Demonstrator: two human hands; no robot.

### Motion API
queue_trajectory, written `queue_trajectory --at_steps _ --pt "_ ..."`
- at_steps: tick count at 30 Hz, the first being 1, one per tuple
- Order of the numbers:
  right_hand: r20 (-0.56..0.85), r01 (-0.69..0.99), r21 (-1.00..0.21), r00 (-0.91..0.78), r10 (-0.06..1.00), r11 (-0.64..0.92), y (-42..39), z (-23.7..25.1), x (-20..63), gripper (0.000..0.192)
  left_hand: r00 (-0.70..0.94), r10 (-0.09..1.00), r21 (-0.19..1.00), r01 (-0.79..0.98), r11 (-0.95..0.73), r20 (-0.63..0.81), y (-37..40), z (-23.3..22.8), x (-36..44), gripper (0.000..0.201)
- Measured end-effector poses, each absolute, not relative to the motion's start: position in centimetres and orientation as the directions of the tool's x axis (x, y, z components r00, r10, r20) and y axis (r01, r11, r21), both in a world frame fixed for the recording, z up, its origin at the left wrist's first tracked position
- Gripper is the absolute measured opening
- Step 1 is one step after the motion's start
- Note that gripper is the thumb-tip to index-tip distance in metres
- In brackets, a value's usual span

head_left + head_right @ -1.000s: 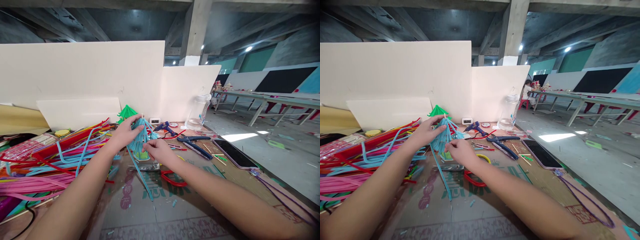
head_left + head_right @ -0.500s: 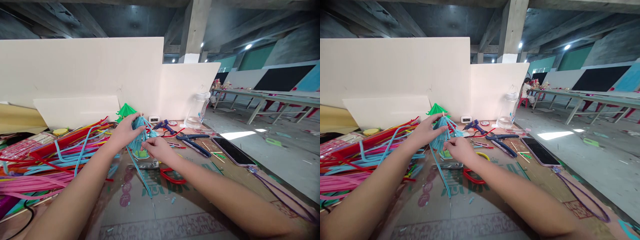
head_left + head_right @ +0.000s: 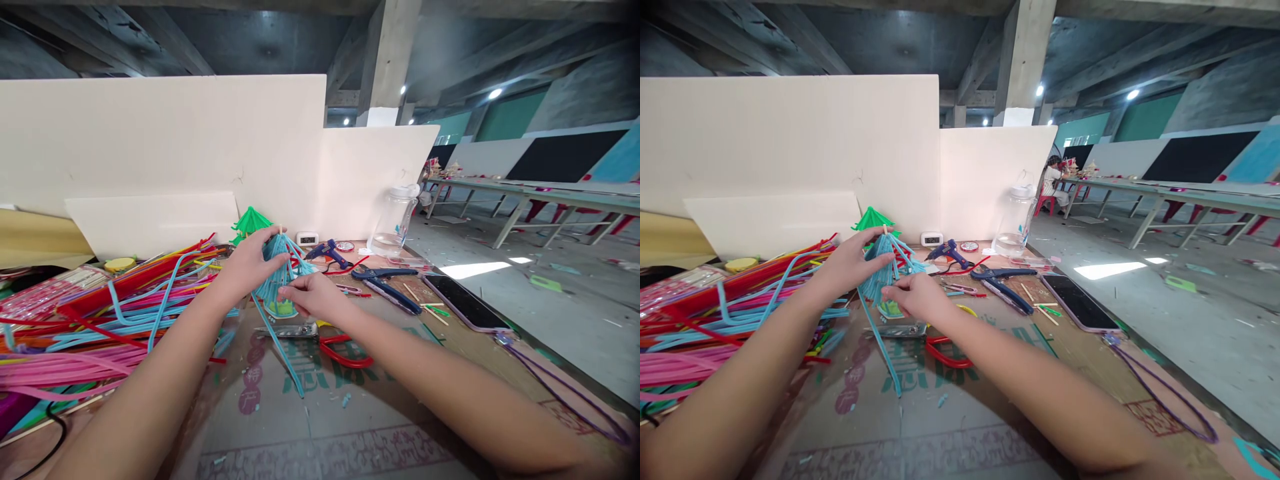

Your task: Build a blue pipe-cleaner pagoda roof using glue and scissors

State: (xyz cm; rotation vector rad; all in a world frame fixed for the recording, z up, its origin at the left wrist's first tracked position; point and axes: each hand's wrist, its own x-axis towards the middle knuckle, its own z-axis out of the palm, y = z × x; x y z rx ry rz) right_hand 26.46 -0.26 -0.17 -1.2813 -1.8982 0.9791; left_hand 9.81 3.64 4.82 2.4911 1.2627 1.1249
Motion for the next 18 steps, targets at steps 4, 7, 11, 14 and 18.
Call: queue_trajectory --at_steps 4,7,11,14,18 --pt "0.016 0.486 -0.837 -0.436 0.900 0.251 0.1 0.9 27.7 0.035 0.388 0.734 0.422 0.630 -0.652 0.557 4.0 4.8 9.4 0.056" --pt "0.052 0.533 -0.792 -0.427 0.903 0.298 0.2 2.2 28.7 0.035 0.397 0.728 0.419 0.622 -0.661 0.558 4.1 4.8 9.3 0.056" --pt "0.247 0.616 -0.685 -0.305 0.920 0.389 0.2 3.4 29.7 0.031 0.403 0.722 0.427 0.606 -0.671 0.563 3.9 4.8 9.4 0.055" --pt "0.439 0.687 -0.559 -0.229 0.869 0.464 0.7 3.5 30.5 0.027 0.390 0.729 0.438 0.607 -0.663 0.563 3.8 4.8 9.4 0.053" --pt "0.492 0.732 -0.495 -0.208 0.846 0.468 1.2 3.5 31.7 0.024 0.394 0.737 0.443 0.610 -0.657 0.550 3.8 4.8 9.4 0.051"
